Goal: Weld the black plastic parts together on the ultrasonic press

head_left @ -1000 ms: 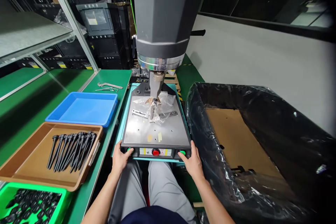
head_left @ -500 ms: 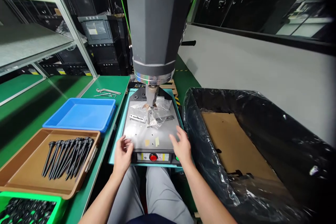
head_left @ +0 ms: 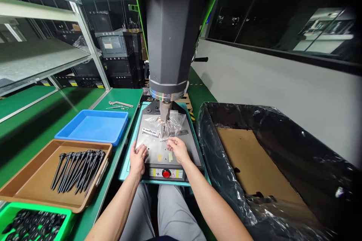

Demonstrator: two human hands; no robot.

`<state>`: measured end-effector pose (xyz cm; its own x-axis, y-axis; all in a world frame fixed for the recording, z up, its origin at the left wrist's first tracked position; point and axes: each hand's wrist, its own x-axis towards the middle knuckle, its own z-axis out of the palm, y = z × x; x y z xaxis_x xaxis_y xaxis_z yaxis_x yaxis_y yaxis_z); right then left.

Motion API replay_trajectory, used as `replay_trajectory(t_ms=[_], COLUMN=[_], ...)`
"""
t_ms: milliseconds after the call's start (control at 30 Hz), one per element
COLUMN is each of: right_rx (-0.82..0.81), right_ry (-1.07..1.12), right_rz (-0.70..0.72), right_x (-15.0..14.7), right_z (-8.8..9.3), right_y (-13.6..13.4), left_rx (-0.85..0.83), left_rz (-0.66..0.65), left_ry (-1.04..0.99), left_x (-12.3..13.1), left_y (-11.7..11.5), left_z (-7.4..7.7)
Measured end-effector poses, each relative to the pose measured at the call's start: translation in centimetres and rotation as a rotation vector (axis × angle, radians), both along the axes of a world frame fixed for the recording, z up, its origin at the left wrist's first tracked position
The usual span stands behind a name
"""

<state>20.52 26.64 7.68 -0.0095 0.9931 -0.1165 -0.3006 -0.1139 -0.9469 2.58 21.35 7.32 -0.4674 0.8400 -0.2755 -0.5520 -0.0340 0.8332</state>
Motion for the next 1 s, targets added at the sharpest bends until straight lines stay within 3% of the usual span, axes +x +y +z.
replay_trajectory(t_ms=[167,300,367,433,500,567,700,867,1000], right_rx=[-0.029,-0.050,-0.060,-0.057,-0.050,-0.048,-0.054,-0.095,-0.083], right_ry=[0.066,0.139,0.188,0.224,0.238,0.229,0.194,0.178,0.083], right_rz=[0.031,0.057,0.070,0.082,0.102,0.126,0.129,0.082,0.073], right_x=[0.2,0.0,-0.1,-0.1,0.1,0.4,1.2,2.1,1.8], right_z=[0.6,1.1,1.3,1.5,1.5,1.4,1.0,-0.3,-1.6], right_y=[-0.9,-1.7,-2.0,-2.3,-2.7,-3.2,-4.1,-4.7,-4.0], left_rx=[0.115,0.062,0.027,0.025,0.046,0.051,-0.001,0.065,0.035], left_rz=[0.094,0.139,0.058,-0.107,-0.273,-0.346,-0.288,-0.179,-0.206], left_ry=[-0.199,-0.585,-0.754,-0.842,-0.854,-0.817,-0.667,-0.566,-0.549], left_x=[-1.3,-1.4,-0.5,0.9,2.3,3.3,3.7,3.0,2.8], left_y=[0.2,-0.3,-0.9,-1.7,-2.1,-2.1,-0.8,-0.2,-0.7], left_z=[1.1,1.7,1.7,1.6,1.8,2.1,2.9,3.6,4.4])
